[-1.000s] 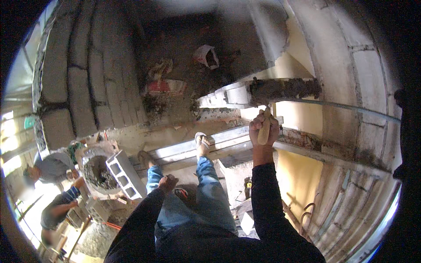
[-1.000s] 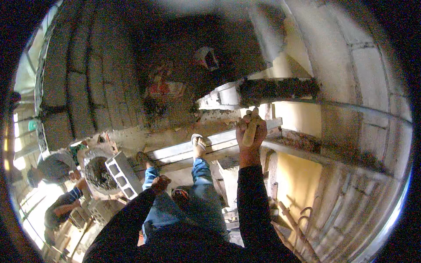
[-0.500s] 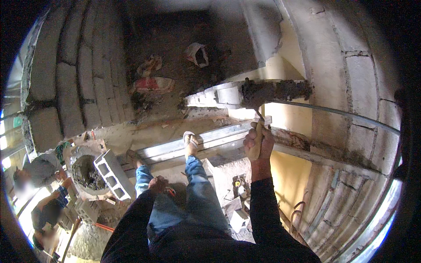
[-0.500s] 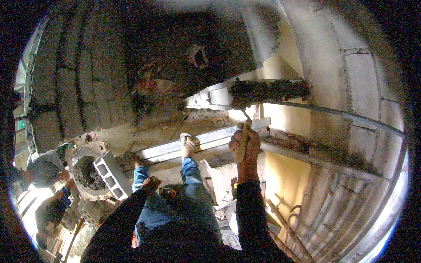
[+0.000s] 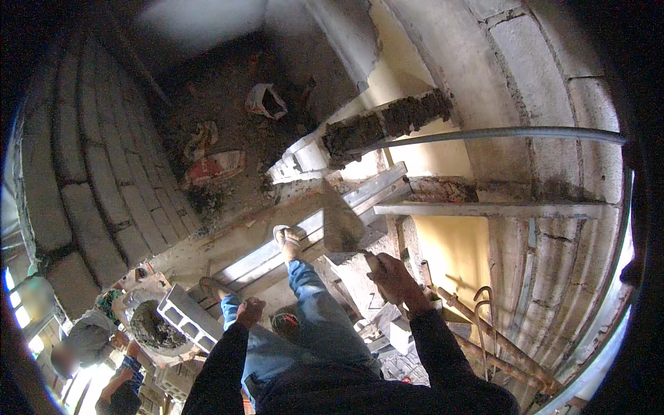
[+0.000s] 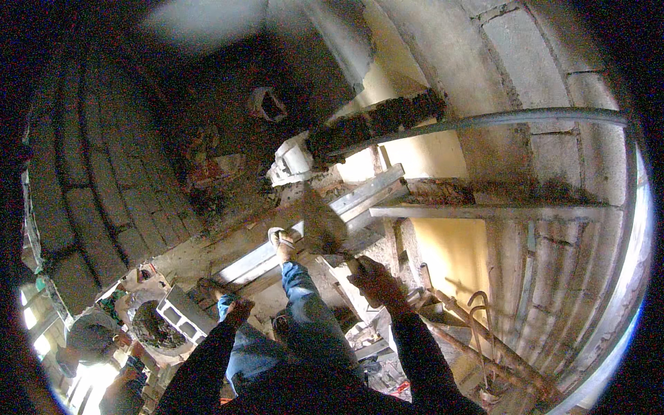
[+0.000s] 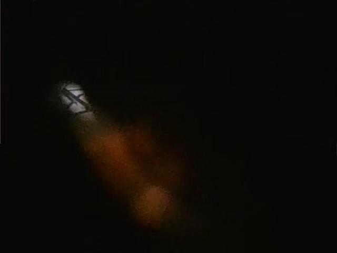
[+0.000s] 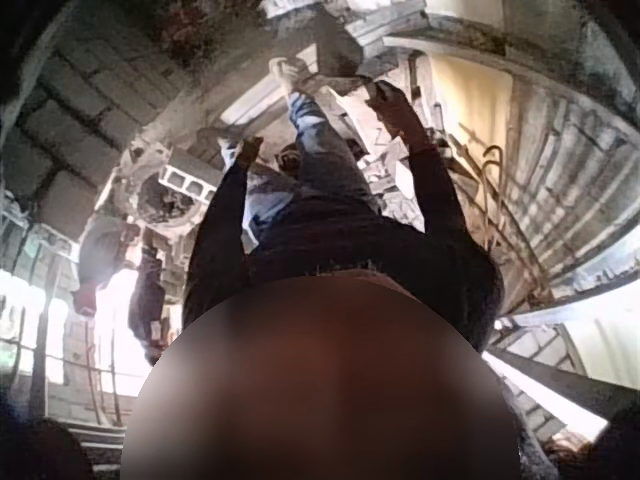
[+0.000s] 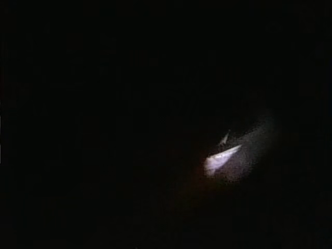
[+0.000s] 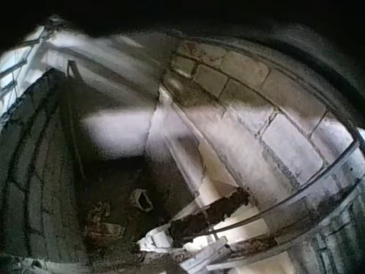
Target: The person scoops mortar with a trowel and spreads it on a cinder block held by another worker, then places the block onto a wall and taps it into position. The process repeats with additional blocks as the wall is built upward.
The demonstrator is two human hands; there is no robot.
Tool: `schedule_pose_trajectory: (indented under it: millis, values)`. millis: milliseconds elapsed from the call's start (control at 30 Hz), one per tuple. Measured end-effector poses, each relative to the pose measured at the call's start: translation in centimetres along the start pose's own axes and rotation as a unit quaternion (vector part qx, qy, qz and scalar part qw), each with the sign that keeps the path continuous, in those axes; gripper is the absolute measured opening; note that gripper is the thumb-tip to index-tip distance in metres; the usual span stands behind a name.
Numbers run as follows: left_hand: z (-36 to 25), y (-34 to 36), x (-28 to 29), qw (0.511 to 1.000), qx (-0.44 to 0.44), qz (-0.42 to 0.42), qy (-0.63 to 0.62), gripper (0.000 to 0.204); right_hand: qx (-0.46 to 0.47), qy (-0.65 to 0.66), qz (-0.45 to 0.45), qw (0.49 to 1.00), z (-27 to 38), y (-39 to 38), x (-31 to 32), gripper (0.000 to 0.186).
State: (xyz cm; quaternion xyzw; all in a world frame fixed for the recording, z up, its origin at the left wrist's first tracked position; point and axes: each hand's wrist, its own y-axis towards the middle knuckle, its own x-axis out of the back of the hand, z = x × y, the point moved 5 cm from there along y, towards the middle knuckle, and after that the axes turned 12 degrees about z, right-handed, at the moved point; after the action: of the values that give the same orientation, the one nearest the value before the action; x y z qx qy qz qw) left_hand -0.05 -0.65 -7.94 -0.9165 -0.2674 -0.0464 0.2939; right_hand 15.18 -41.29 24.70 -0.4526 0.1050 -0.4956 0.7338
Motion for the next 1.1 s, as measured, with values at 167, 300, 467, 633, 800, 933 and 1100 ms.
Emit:
schedule_pose_trajectory:
  millis: [167,300,467,633,800,933,1100]
  values:
    - [-6.1,1.8,2.0,0.963,-0.054,0.038,0.26,0.019,-0.044,0.232,-0.155,0.959,-4.7,0.5,0.2,0.031]
    - [-3.9,3.0,0.5,0.981,-0.005,0.04,0.19,0.021,-0.011,0.177,-0.217,0.96,-4.3,7.2,1.0,0.032]
    - [-1.9,2.7,0.4,0.992,0.11,0.051,-0.021,0.017,0.07,0.001,-0.264,0.962,-1.0,10.8,1.7,0.039]
    - [-3.8,1.4,2.4,0.959,0.083,0.138,0.232,0.017,0.09,-0.081,-0.287,0.95,3.0,8.9,4.2,0.039]
    - [-0.6,2.3,1.3,0.953,-0.064,-0.001,0.297,0.017,0.061,-0.073,-0.244,0.965,5.2,8.8,5.8,0.038]
    - [2.0,4.6,0.9,0.99,-0.022,-0.077,0.114,0.019,0.113,-0.179,-0.215,0.953,1.6,10.0,7.8,0.04]
    - [-5.8,6.9,0.7,0.993,0.011,-0.112,0.045,0.025,0.12,-0.218,-0.29,0.924,-8.4,13.6,9.5,0.031]
